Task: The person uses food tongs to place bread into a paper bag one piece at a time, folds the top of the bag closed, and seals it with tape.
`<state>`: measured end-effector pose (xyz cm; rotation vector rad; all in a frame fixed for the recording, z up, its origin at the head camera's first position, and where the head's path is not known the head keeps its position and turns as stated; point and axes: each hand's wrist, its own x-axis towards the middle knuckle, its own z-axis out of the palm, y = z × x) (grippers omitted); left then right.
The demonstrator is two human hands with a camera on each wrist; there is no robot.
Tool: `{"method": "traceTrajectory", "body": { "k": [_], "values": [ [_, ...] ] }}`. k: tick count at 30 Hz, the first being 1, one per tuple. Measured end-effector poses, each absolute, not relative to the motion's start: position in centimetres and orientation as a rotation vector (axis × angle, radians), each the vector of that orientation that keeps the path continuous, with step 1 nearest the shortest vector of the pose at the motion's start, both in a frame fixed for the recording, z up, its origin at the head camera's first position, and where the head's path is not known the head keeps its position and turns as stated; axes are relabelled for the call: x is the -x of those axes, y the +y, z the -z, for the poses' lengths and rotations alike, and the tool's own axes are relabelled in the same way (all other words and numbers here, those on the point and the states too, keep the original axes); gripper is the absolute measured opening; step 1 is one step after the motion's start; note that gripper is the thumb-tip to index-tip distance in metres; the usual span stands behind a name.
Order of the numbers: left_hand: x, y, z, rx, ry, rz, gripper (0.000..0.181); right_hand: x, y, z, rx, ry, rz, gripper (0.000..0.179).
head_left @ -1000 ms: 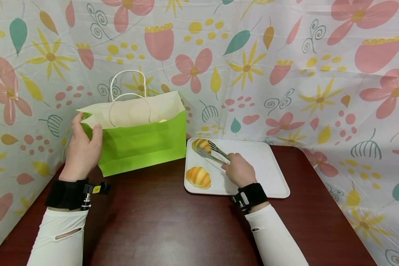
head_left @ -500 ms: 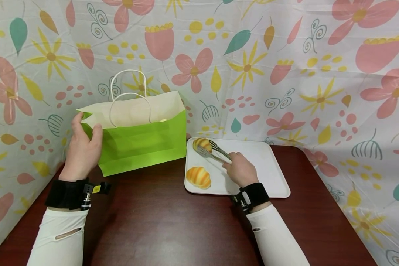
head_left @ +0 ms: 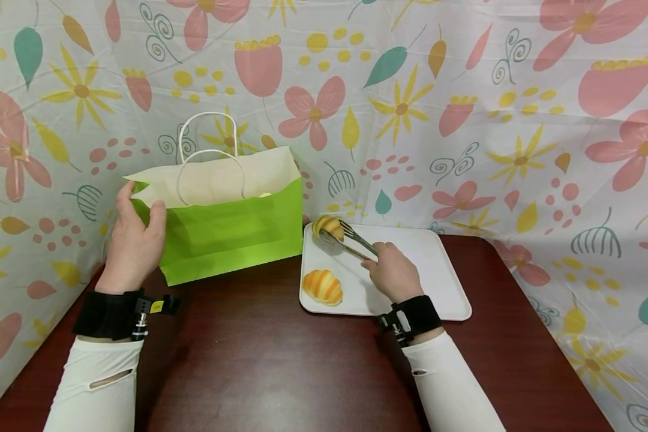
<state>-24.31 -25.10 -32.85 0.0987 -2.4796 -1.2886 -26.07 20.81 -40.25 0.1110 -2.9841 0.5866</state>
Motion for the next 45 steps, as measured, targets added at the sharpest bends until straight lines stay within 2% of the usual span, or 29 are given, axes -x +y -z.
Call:
{"method": "traceTrajectory", "body": {
  "k": [31,40,45],
  "values": [
    [24.4,-24.9,32.8,-0.095,-2.482,1.277,0.072,24.9,20.7,37.3,-0.192,-2.817,-0.639,0.049],
    [24.4,-25.0,32.8,-0.086,-2.49,1.283,0.072,24.4,20.3,36.2,-0.207,-2.67,-0.641,0.037],
    [24.5,-25.0,33.0,-0.094,-2.491,1.272,0.073,24.0,20.0,35.6,-0.202,-2.638,-0.663,0.04]
  ]
}}
